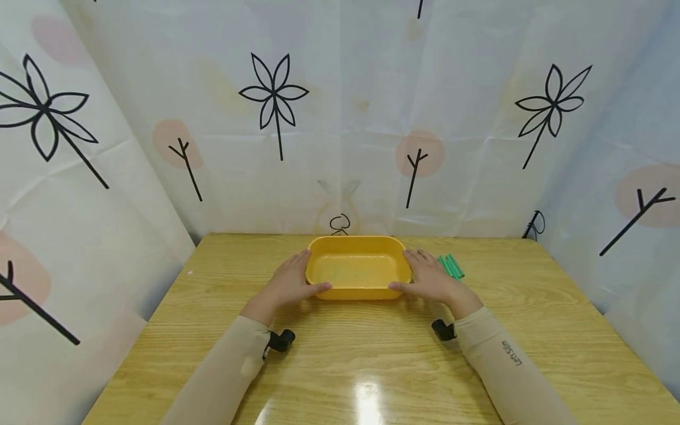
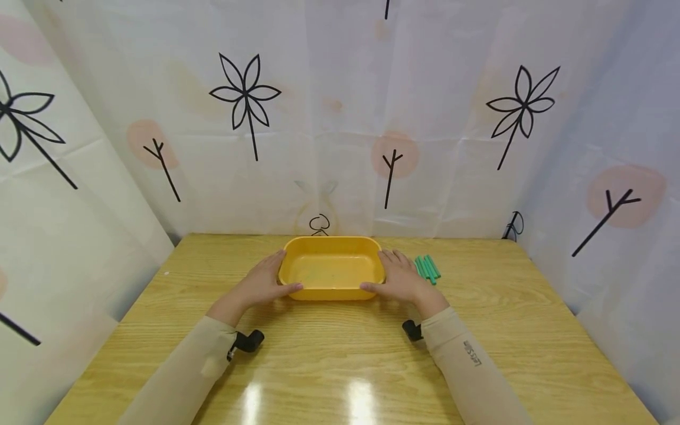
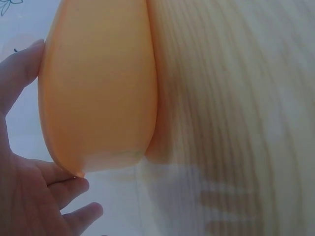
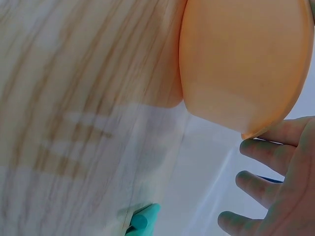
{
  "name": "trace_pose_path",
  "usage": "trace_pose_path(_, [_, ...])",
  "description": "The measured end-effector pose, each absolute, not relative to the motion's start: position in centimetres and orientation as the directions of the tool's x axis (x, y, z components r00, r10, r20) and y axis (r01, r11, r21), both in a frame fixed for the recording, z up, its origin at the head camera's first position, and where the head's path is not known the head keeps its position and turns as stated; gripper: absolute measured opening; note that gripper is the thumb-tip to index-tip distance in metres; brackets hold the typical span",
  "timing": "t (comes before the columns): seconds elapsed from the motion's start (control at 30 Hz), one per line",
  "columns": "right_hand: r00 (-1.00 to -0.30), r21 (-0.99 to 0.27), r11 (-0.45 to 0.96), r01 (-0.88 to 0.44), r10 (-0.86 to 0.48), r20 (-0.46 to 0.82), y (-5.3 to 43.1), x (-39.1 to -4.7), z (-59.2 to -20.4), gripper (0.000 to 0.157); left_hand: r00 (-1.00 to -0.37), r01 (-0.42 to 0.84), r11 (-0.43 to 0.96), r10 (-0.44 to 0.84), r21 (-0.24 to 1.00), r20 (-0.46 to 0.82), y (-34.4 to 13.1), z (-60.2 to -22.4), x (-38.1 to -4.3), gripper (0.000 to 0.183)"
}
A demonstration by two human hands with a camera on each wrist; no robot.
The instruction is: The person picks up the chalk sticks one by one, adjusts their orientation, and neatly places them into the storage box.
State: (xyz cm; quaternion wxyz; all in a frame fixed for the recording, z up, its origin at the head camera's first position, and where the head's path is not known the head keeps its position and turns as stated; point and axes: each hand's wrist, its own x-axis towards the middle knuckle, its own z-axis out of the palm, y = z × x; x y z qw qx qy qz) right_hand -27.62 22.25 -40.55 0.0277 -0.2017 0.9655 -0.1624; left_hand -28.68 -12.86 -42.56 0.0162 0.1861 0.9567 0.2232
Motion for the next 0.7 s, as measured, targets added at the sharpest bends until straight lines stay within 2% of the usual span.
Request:
trace_pose_path(0.23, [-0.917,-0.33,0.865,-0.379,-0.399,0.009,22.3,-27.7,-40.7,0.102,-0.916,0.372,0.807,0.398,0.459,0.042,-13.4,-42.7,-29.1,0.107])
trace_pose_path(0.53, [-0.907,-0.339,0.851,-0.401,-0.421,0.017,22.6,-27.5,-39.9,0.099,-0.922,0.35,0.779,0.385,0.519,0.044,-13.6,-42.6,-29.2,0.111])
trace_pose_path(0.7, [-0.901,-0.376,0.829,-0.414,-0.433,0.036,22.9,-27.2,-39.1,0.09,-0.923,0.345,0.779,0.384,0.523,0.037,-13.6,-42.7,-29.2,0.111])
